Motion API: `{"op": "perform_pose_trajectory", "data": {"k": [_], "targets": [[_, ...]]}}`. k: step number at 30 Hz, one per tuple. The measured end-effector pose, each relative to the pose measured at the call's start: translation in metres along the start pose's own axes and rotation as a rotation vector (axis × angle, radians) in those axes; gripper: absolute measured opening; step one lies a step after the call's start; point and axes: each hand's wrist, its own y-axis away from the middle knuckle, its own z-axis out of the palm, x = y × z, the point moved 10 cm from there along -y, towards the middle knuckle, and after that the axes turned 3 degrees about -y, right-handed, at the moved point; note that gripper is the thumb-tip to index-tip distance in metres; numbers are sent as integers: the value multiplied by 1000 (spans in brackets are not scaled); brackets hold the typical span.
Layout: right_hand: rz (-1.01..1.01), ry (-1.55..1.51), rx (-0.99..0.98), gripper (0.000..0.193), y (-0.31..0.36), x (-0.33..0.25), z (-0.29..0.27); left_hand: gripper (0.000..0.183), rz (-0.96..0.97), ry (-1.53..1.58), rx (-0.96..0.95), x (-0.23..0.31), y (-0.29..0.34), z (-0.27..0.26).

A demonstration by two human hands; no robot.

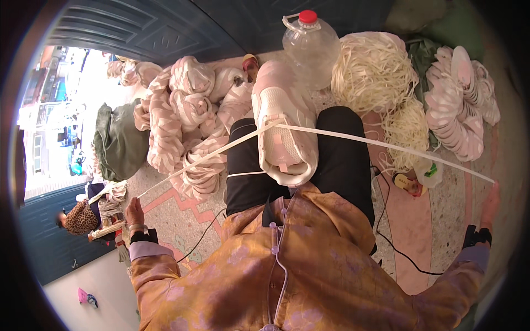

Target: The recorder is lacing a white shoe while sitting on the floor among piles of shoe components.

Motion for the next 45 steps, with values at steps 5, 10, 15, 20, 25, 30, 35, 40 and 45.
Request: {"op": "perform_pose_trajectory", "data": {"k": [5,10,15,20,25,30,35,40,45], "targets": [[35,564,-176,31,14,-16,28,22,-94,-72,-166,-7,0,33],[-165,74,-157,17,55,-149,80,27,-144,-129,-252,43,-10,46],[-178,240,-431,10,66,-212,120,28,-147,-153,-299,67,-21,46],[93,4,-609,8,94,-148,172,30,-179,101,-530,66,-2,92],[589,-398,-947,20,167,-233,178,30,-384,843,-1040,194,41,77],[857,-1220,-1277,14,207,-388,151,28,-212,1412,-1229,326,42,21],[615,-1371,-1509,13,210,-508,149,22,-100,1538,-1233,407,22,2],[274,-1310,-1301,15,179,-569,170,23,-104,1699,-1100,441,1,8],[66,-1428,-1096,15,139,-620,169,27,-162,1794,-1004,452,-18,16]]}}
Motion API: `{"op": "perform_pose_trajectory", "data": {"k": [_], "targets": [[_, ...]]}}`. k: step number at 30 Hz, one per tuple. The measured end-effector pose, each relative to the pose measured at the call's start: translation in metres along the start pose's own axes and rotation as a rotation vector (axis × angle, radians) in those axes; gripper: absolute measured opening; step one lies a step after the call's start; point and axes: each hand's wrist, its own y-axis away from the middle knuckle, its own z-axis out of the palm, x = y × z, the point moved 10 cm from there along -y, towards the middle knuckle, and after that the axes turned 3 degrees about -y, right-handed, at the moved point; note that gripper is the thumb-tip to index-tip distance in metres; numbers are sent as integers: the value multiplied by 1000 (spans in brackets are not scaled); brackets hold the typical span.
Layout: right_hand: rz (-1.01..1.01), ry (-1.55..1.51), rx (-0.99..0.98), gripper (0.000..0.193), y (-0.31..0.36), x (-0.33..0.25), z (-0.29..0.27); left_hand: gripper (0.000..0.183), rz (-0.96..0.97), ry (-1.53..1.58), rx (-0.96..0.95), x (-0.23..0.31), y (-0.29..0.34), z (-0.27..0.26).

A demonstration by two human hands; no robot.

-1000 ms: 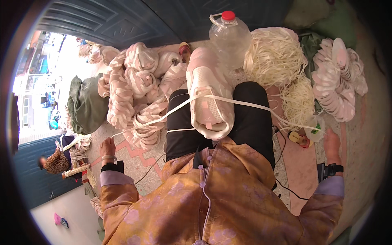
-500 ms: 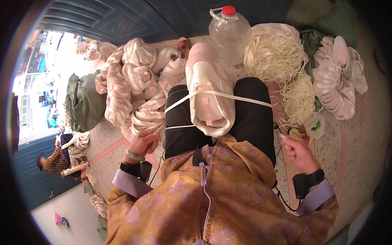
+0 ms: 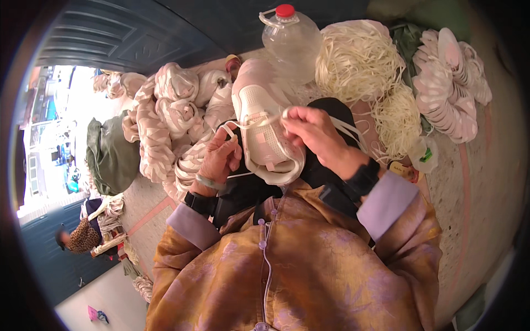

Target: The recorder is lacing a white shoe while sitting on the floor among piles of shoe components.

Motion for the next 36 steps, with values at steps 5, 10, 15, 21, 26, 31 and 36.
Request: {"op": "perform_pose_trajectory", "data": {"k": [5,10,15,21,26,31,36], "targets": [[-49,-110,52,16,-30,-11,-20,25,73,64,-10,12,-14,5],[-49,-166,55,13,-27,-6,-38,15,67,-9,80,6,-4,-11],[-64,-291,19,13,-25,-7,-36,12,48,-15,102,0,5,-11],[-127,-362,-64,11,-29,-7,-32,13,53,-63,151,3,8,-15],[-153,-290,-58,11,-23,-12,-31,15,32,-88,145,0,6,-10],[-158,-284,-84,10,-23,-11,-31,16,39,-98,136,-2,5,-12],[-137,-212,-47,11,-24,-9,-29,15,41,-105,114,-3,7,-12]]}}
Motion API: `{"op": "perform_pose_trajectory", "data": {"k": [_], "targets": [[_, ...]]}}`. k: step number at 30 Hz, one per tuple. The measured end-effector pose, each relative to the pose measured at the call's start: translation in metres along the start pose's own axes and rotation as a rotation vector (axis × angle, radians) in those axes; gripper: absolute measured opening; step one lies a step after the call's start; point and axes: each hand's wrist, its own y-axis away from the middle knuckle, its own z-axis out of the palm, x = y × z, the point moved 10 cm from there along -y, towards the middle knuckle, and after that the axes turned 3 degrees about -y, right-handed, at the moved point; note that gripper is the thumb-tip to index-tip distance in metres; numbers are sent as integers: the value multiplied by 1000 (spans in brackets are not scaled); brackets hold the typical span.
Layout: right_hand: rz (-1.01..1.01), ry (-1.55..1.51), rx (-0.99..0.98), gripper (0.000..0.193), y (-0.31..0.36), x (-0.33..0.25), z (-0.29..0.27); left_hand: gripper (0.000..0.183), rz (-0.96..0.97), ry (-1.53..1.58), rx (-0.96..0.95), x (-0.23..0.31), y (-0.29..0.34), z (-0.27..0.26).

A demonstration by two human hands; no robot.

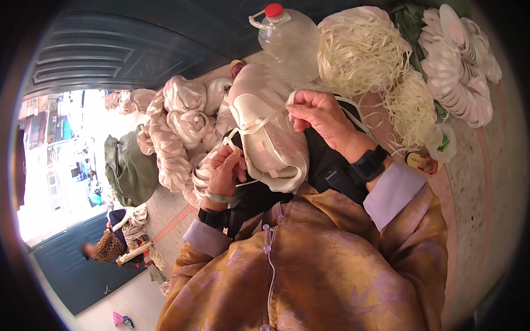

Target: The recorder is lacing a white shoe while sitting on the floor among piles of shoe components.

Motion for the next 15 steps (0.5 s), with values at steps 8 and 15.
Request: {"op": "perform_pose_trajectory", "data": {"k": [8,15], "targets": [[8,44,31,12,4,-1,0,16,21,-139,68,10,24,-29],[-46,136,63,8,3,-1,5,16,28,-54,155,11,30,-53]]}}
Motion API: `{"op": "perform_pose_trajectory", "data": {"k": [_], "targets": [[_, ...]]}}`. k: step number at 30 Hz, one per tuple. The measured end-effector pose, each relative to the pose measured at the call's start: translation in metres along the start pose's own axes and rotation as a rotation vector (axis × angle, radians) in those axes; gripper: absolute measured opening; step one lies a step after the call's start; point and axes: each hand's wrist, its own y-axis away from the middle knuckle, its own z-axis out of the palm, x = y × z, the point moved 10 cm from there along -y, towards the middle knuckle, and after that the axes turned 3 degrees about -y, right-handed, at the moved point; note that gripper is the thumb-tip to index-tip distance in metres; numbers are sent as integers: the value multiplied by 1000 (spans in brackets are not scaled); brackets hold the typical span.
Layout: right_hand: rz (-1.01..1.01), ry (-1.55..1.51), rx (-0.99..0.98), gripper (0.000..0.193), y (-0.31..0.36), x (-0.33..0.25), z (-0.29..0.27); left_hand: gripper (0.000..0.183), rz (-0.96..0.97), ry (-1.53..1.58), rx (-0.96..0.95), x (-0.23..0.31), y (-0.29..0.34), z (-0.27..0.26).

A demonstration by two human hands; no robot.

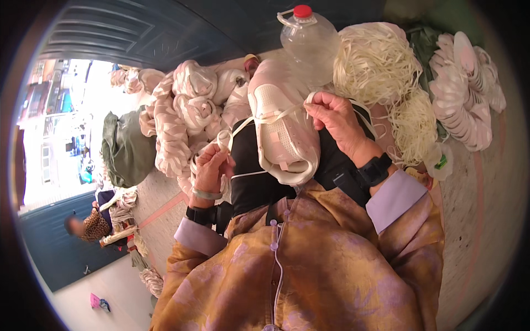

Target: The recorder is lacing a white shoe while sitting on the floor among piles of shoe components.

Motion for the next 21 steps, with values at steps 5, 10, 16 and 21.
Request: {"op": "perform_pose_trajectory", "data": {"k": [5,10,16,21], "targets": [[-16,66,17,6,5,10,22,12,82,-10,-52,9,-14,29],[-92,34,67,4,2,7,24,14,156,211,-65,12,-30,52],[-160,177,86,4,0,0,25,10,144,327,-88,9,-32,61],[-192,250,108,4,-2,-1,25,8,120,307,-100,10,-31,60]]}}
